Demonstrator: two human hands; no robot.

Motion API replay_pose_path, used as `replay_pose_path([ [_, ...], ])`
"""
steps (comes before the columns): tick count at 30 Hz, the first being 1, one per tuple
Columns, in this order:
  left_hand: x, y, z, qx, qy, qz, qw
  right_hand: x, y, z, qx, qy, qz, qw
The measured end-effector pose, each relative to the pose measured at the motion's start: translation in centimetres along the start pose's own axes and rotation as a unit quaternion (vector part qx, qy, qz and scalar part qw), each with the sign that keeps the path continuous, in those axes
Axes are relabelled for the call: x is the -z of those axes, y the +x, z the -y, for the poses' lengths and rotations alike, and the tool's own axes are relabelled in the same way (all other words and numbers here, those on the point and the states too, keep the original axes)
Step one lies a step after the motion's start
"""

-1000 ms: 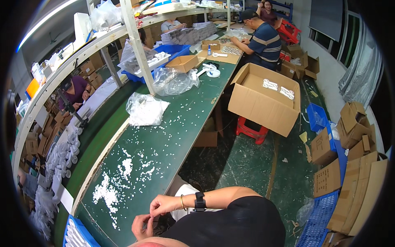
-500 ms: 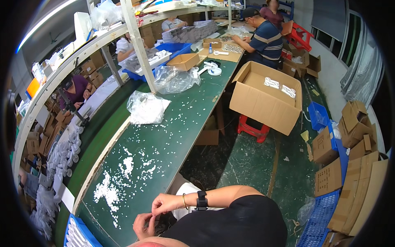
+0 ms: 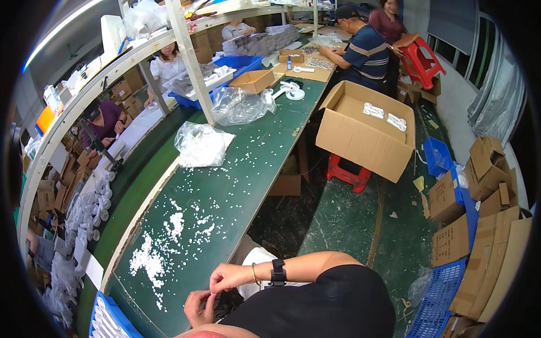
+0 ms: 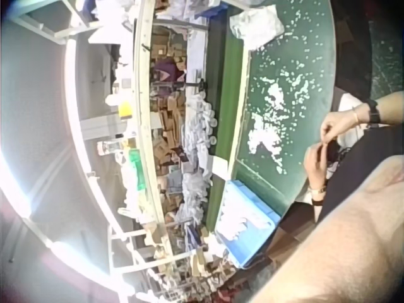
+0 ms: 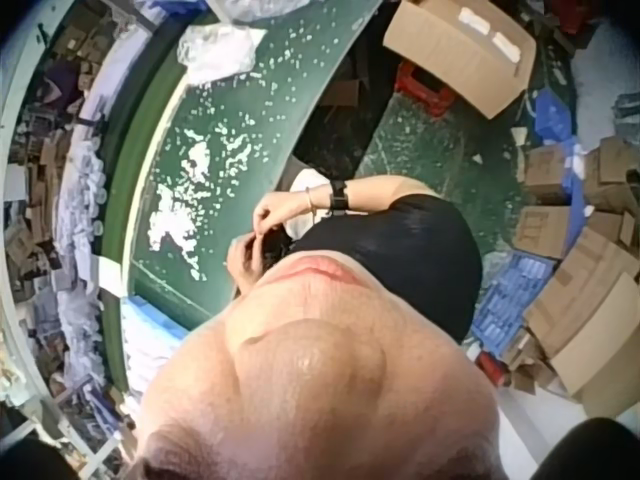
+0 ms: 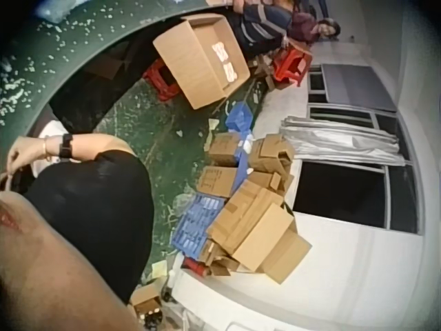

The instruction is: Assembling and inspecting handheld electric fans at a factory assembly line.

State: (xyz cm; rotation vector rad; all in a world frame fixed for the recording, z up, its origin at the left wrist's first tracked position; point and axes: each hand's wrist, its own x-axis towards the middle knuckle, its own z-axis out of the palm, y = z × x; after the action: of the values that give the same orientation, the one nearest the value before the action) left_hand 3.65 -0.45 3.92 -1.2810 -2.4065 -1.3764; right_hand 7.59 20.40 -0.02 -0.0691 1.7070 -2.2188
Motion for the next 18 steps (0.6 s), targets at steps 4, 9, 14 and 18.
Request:
replay_pose_path([
  [4,-0.11,-0.05,0.05,-0.003,-0.005,-0.005,1.000,-0.01,-0.05,-0.02,0.009,0.000,-0.005,1.000],
  [9,0.05,0.07,-0.26,0.008,-0.012,0.004,1.000,0.09,-0.16,0.24,0.004,-0.015,-0.002,1.000],
  [14,0.07,0.21,-0.72,0.017,-0.007,0.015,1.000,0.33,-0.27,-0.09,0.003,-0.035,0.011,0.999],
  [18,0.10,0.19,-0.84,0.014,-0.005,0.014,1.000,0.28,-0.44,0.45,-0.009,-0.034,0.012,0.999],
])
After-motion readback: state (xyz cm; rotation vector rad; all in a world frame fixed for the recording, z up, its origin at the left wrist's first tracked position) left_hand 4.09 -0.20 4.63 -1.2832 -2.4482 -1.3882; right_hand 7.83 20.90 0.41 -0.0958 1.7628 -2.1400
